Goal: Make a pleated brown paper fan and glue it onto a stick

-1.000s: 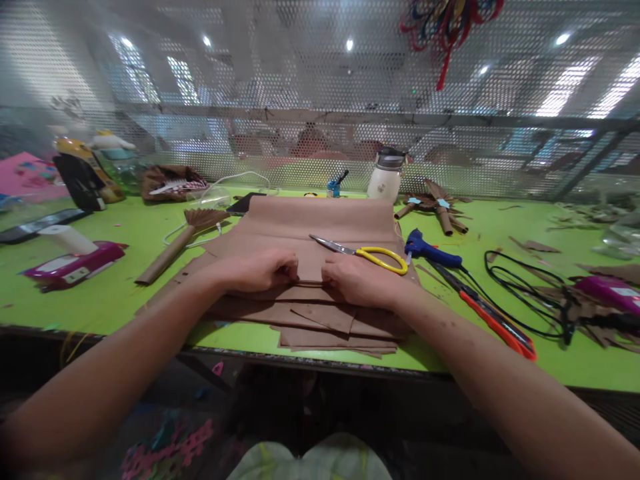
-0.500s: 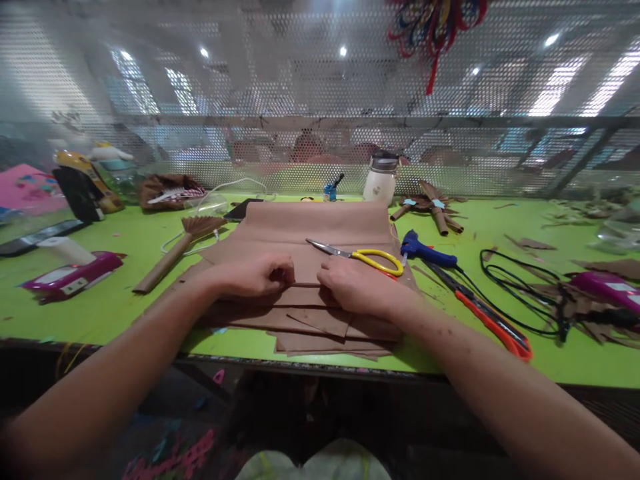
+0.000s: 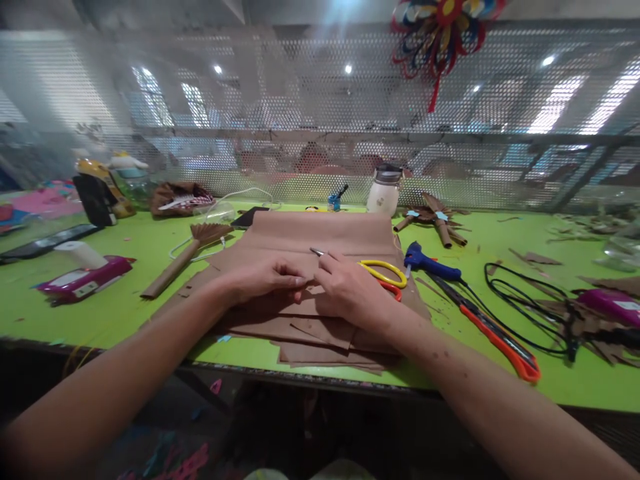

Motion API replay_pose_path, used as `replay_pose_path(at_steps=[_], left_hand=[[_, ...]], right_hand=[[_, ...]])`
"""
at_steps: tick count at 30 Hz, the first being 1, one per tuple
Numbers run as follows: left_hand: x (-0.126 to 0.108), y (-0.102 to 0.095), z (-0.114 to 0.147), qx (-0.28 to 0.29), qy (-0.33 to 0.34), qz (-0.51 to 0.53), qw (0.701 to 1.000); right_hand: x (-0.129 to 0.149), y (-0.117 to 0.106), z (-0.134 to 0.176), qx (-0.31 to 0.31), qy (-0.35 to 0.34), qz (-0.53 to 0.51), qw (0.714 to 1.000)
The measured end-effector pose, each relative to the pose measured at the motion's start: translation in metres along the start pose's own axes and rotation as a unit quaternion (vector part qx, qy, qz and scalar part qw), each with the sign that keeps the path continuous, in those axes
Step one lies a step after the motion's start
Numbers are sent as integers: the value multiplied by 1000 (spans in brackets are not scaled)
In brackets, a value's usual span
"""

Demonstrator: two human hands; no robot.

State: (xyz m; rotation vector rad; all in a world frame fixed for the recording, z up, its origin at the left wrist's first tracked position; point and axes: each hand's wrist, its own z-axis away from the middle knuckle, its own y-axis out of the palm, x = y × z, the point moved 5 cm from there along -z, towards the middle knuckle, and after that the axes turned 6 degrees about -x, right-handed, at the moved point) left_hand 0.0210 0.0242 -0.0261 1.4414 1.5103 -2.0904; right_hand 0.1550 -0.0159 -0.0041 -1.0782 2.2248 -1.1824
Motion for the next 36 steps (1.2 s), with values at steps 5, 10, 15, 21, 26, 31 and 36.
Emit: replay_pose_path(at_steps=[5,10,15,21,26,31,36], left_hand=[[8,4,-4,23,-43,166,985],[3,5,-2,6,-77,179,981],[1,5,-1,6,-73,172,982],[5,3,-1,9,-65,135,989],[2,5,2,26,-75,160,984],[-5,11,2,53,-50,194,978],[-11,13,-2,21,0,176,984]], right_hand=[[-25,4,2,-66,141,-164,974],[-39,19,8,23,288,-309,906],[-44,24,11,15,317,-360,877],[-51,21,12,25,351,-397,848],[-53,22,13,3,364,-443,819],[-56,26,14,-11,370,-453,811],[-43,24,9,-21,342,-486,804]])
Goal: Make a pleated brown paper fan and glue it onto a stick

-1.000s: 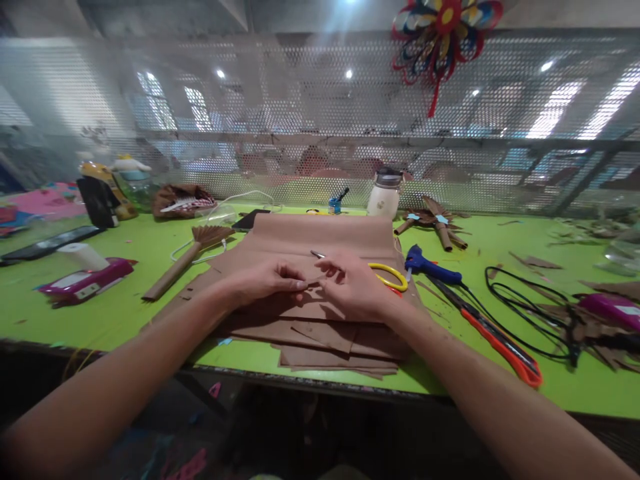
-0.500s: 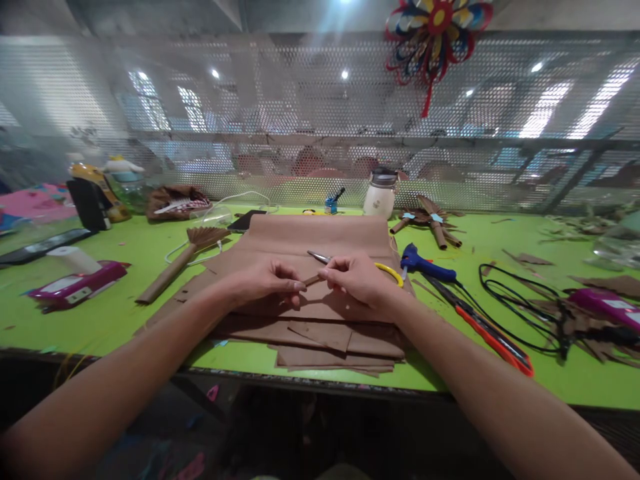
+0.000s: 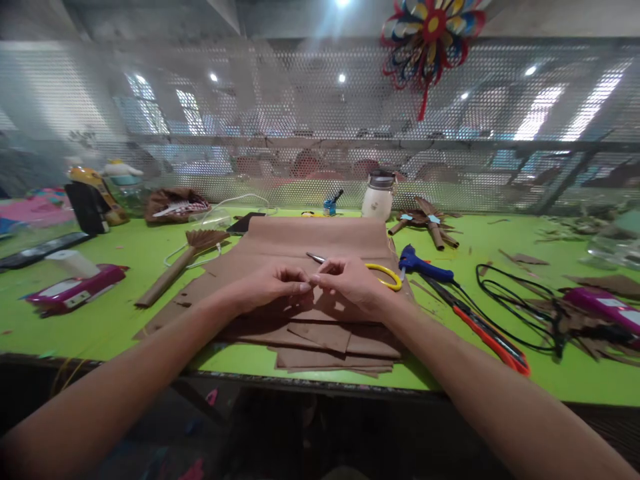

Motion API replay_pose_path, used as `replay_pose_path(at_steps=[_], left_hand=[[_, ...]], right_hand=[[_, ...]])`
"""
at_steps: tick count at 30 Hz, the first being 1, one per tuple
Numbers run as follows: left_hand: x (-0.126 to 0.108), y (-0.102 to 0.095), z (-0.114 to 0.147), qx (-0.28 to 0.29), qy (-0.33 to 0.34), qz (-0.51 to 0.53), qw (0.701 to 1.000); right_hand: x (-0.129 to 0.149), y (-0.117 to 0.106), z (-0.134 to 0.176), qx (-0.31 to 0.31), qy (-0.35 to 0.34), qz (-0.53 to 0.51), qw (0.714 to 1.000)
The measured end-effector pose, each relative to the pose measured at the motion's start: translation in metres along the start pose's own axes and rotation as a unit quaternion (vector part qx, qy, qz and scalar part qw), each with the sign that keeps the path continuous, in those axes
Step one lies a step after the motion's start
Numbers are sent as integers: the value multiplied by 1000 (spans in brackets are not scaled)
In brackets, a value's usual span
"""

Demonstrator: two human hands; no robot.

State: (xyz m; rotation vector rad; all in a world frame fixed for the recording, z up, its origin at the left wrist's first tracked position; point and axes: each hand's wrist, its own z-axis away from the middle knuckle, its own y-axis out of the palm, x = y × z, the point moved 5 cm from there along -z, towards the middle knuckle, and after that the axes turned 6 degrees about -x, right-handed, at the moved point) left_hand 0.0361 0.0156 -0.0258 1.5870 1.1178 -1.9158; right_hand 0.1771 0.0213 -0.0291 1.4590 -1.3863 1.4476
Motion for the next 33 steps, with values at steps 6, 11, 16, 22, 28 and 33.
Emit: replay_pose_path(at_steps=[6,11,16,22,28,33], left_hand=[[-9,-1,-4,-64,65,-78,993],[-8,-2,-6,-98,74,-148,981],[2,-5,-7,-81,32,-130,988],[-13,-10,-3,-89,65,-146,983],[1,-5,-7,-117,22,-74,990],[1,0,-7,-130,-9,-53,990]], right_hand=[[6,-2,1,-73,-7,12,997],[3,-16,-5,-131,-24,8,991],[0,-27,-12,-148,-39,-23,988],[0,-14,-8,-117,-3,39,992],[2,1,-7,-116,-26,102,988],[5,7,-6,-117,-36,95,988]])
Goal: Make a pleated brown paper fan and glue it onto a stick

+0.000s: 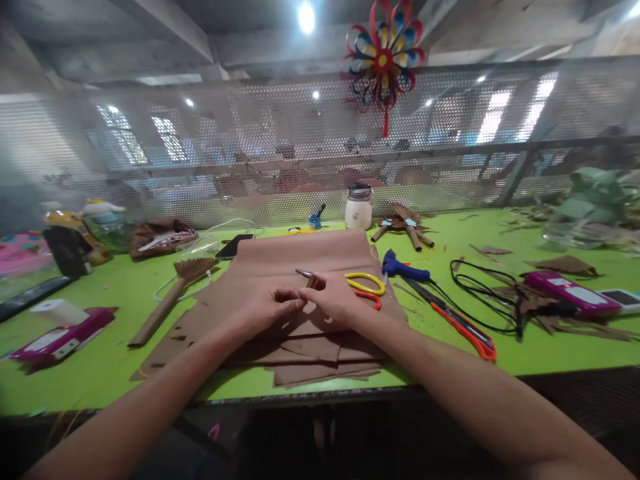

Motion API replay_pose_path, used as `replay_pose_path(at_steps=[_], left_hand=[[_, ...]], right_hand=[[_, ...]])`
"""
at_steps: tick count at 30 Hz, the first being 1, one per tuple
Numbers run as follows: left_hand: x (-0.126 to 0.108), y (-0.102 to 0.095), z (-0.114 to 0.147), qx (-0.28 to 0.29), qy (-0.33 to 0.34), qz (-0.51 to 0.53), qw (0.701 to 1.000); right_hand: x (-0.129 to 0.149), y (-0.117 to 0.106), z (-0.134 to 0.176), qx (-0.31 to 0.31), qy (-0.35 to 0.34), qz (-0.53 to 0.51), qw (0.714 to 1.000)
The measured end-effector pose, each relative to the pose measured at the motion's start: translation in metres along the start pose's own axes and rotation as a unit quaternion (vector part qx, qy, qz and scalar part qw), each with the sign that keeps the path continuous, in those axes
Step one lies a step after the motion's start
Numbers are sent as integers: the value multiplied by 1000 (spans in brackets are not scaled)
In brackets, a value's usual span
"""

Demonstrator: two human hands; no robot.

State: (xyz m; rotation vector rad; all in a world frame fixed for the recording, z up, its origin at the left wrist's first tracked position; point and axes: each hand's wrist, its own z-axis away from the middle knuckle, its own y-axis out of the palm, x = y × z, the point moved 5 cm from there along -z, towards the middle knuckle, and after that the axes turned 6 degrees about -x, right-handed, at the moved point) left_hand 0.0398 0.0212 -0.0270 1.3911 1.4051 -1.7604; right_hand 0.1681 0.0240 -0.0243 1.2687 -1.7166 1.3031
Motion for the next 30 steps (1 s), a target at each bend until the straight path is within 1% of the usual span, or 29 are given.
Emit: replay_pose_path(at_steps=[3,5,9,11,14,17,22,27,30], left_hand=[[-3,1,1,-9,4,-16,1000],[-2,2,1,-4,2,-8,1000],[5,5,2,41,-42,53,997],[6,7,2,68,-50,75,994],[5,9,4,103,-50,88,990],[5,9,4,109,-48,103,988],[7,10,5,122,-44,127,984],[7,11,6,122,-45,157,979],[5,13,6,141,-31,180,973]], right_hand=[[0,-2,0,-2,1,-23,1000],[-1,-4,-1,4,5,-58,998],[-5,-13,-5,-15,25,-127,992],[-4,-15,-6,-9,25,-136,990],[0,-14,-6,13,12,-128,992],[2,-15,-5,25,0,-111,994],[1,-17,-6,9,-18,-66,998],[-2,-16,-8,-4,-31,-40,999],[-2,-17,-8,-10,-34,-36,999]])
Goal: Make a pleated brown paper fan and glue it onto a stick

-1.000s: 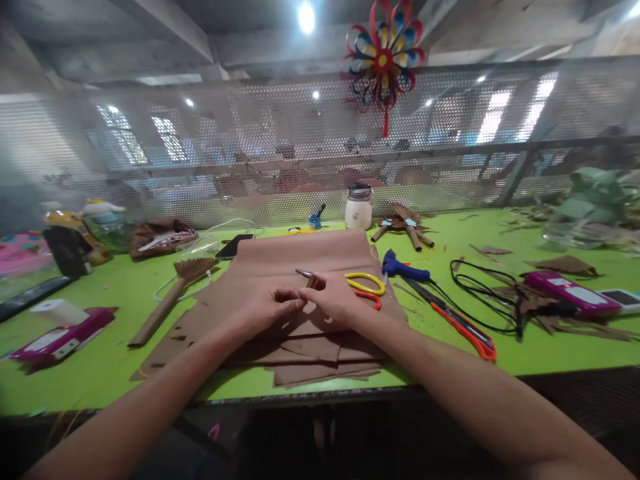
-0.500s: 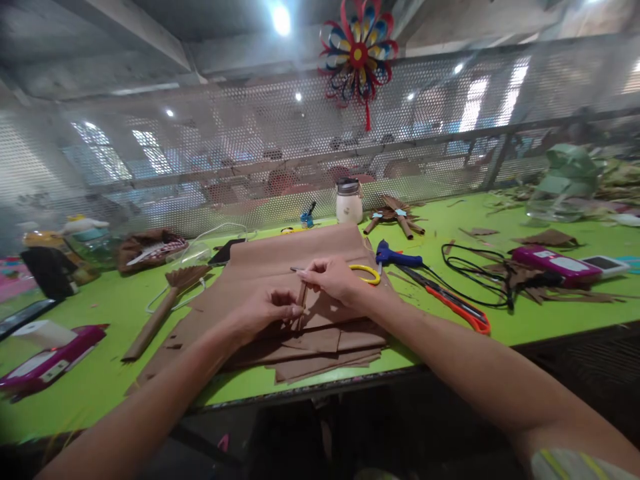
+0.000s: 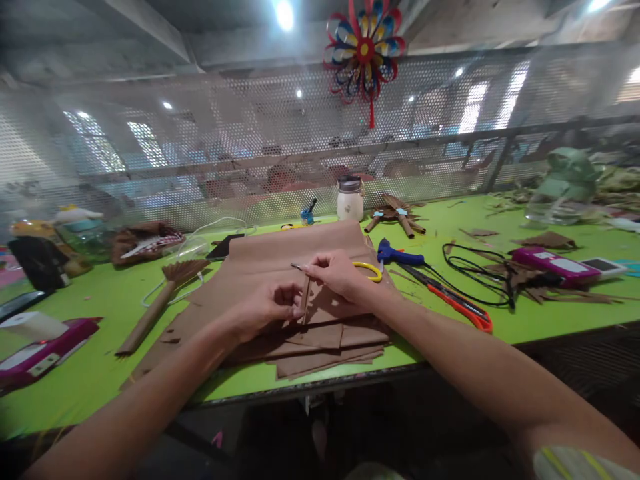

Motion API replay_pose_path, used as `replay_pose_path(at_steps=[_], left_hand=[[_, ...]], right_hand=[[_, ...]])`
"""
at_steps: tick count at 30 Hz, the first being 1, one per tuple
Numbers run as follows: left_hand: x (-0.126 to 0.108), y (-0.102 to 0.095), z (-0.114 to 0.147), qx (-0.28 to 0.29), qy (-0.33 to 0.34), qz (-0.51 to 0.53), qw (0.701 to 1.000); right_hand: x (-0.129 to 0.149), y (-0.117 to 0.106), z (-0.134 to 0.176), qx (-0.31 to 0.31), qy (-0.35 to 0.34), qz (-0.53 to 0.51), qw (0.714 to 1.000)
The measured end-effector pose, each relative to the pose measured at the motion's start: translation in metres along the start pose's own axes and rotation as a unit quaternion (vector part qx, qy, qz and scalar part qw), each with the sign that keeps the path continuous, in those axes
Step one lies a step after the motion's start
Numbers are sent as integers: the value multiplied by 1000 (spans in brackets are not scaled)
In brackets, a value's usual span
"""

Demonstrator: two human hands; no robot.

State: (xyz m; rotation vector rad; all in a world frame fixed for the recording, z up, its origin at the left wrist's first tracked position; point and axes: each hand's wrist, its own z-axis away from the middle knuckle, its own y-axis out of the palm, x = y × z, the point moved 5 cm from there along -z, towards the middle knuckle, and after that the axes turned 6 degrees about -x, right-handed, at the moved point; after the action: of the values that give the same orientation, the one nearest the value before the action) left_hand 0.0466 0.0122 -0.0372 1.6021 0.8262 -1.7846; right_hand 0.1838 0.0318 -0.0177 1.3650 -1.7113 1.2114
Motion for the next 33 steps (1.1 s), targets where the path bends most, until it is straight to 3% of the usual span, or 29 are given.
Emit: replay_pose_path(at_steps=[6,13,19,25,29,31,33], left_hand=[[-3,2,2,25,5,31,999],[6,-4,-1,-41,-92,51,994],[6,-4,-4,-41,-65,38,996],[6,-5,-3,-54,-74,114,989],[-13,-22,-1,-107,2,126,986],[-22,-34,1,-134,49,119,982],[-26,-48,2,-165,72,129,975]], right_hand=[[4,-2,0,-7,9,11,1000],[5,2,0,23,-4,20,1000],[3,7,-1,25,-22,21,999],[5,2,-4,-3,-57,40,998],[-1,-24,-17,-44,-91,174,979],[-5,-36,-23,-10,-111,300,947],[-9,-42,-24,62,-101,397,910]])
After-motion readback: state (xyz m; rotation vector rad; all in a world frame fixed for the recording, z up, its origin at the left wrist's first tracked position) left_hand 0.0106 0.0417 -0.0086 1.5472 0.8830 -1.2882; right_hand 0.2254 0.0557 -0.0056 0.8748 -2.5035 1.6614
